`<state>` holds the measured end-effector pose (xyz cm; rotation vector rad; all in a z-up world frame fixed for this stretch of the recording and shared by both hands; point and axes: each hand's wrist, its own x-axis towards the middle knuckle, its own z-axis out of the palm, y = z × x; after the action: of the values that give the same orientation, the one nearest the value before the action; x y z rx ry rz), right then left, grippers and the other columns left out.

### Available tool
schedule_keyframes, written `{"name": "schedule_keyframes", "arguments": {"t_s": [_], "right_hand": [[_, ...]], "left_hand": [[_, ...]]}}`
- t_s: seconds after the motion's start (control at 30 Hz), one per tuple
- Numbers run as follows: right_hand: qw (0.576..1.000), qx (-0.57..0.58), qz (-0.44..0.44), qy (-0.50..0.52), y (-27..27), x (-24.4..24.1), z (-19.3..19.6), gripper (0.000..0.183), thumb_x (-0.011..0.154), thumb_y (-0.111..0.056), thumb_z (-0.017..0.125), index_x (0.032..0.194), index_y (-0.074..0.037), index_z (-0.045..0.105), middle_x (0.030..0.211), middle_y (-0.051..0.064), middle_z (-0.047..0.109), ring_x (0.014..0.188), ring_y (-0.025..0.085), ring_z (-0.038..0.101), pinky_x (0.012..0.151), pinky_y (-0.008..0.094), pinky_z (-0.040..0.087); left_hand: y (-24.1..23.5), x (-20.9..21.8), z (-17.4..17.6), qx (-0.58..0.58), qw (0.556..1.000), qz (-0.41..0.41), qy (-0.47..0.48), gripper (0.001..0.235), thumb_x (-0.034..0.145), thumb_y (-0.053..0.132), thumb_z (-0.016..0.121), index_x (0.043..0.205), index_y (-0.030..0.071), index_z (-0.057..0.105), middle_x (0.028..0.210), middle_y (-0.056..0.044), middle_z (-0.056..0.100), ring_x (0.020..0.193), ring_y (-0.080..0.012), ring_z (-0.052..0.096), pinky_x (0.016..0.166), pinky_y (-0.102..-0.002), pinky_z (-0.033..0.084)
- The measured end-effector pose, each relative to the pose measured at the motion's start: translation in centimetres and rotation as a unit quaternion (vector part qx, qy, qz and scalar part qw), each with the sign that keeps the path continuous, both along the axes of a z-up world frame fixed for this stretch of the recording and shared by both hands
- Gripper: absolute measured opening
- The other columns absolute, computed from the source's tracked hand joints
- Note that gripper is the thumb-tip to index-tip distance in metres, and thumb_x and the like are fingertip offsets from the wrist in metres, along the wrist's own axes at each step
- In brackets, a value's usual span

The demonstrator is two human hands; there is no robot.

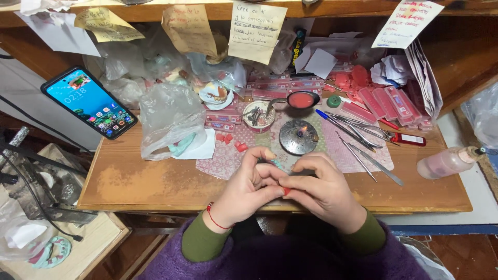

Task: Apply and shape wax onto a dental impression mold using a spatula and heat.

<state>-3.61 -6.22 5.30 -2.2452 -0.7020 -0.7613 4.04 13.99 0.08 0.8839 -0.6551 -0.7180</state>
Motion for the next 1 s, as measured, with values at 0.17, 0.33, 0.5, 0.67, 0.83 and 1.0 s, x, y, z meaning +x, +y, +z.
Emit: {"name": "schedule_keyframes", "arguments": {"t_s": [0.17,0.33,0.5,0.67,0.83,1.0], "right_hand": [[0.999,0.027,-0.018,-0.004,0.3,-0.4,-1.4,0.032,0.076,-0.015,0.087,0.105,-0.011,0.074,0.103,0.004,0.061,0.099,0.026,0.061,0.087,0.038,0.051],[0.998,0.041,-0.028,-0.026,0.7,-0.6,-2.1,0.029,0.077,-0.01,0.085,0.104,-0.007,0.073,0.1,0.005,0.062,0.094,0.025,0.063,0.084,0.037,0.052],[0.996,0.085,-0.032,-0.005,1.1,-0.7,-2.3,0.025,0.078,-0.005,0.082,0.1,-0.004,0.07,0.101,0.008,0.061,0.094,0.026,0.064,0.086,0.037,0.054],[0.995,0.088,-0.047,-0.012,1.4,-0.8,-2.3,0.026,0.077,-0.004,0.082,0.101,-0.003,0.07,0.1,0.009,0.062,0.093,0.026,0.065,0.085,0.037,0.054],[0.992,0.115,-0.052,-0.014,1.4,-0.7,-3.2,0.027,0.077,-0.004,0.084,0.1,-0.002,0.07,0.098,0.008,0.063,0.091,0.025,0.065,0.083,0.036,0.053],[0.99,0.122,-0.07,-0.017,1.3,-0.6,-3.7,0.027,0.077,-0.001,0.083,0.1,-0.002,0.07,0.099,0.009,0.063,0.091,0.025,0.065,0.083,0.036,0.054]], "left_hand": [[-0.3,-0.3,0.0,0.01,0.999,0.004,0.033,0.058,0.095,-0.01,0.064,0.139,0.007,0.03,0.114,-0.014,0.066,0.108,-0.0177,0.068,0.098,-0.031,0.055],[-0.5,-0.3,0.3,0.033,0.998,0.014,0.058,0.056,0.092,-0.008,0.067,0.135,0.007,0.032,0.111,-0.013,0.067,0.104,-0.016,0.068,0.095,-0.029,0.056],[-0.6,-0.3,0.5,0.044,0.996,0.014,0.071,0.056,0.092,-0.008,0.068,0.134,0.006,0.033,0.107,-0.012,0.067,0.1,-0.015,0.068,0.092,-0.028,0.056],[-0.8,-0.2,0.5,0.049,0.996,0.018,0.067,0.055,0.093,-0.006,0.068,0.133,0.006,0.033,0.106,-0.012,0.067,0.099,-0.0147,0.068,0.091,-0.027,0.057],[-1.0,0.0,0.1,0.042,0.997,0.018,0.064,0.053,0.094,-0.005,0.068,0.133,0.006,0.034,0.105,-0.012,0.066,0.099,-0.0146,0.068,0.09,-0.027,0.057],[-1.2,0.1,0.0,0.035,0.997,0.015,0.064,0.052,0.094,-0.004,0.068,0.132,0.006,0.034,0.106,-0.013,0.068,0.099,-0.015,0.068,0.09,-0.027,0.056]]}}
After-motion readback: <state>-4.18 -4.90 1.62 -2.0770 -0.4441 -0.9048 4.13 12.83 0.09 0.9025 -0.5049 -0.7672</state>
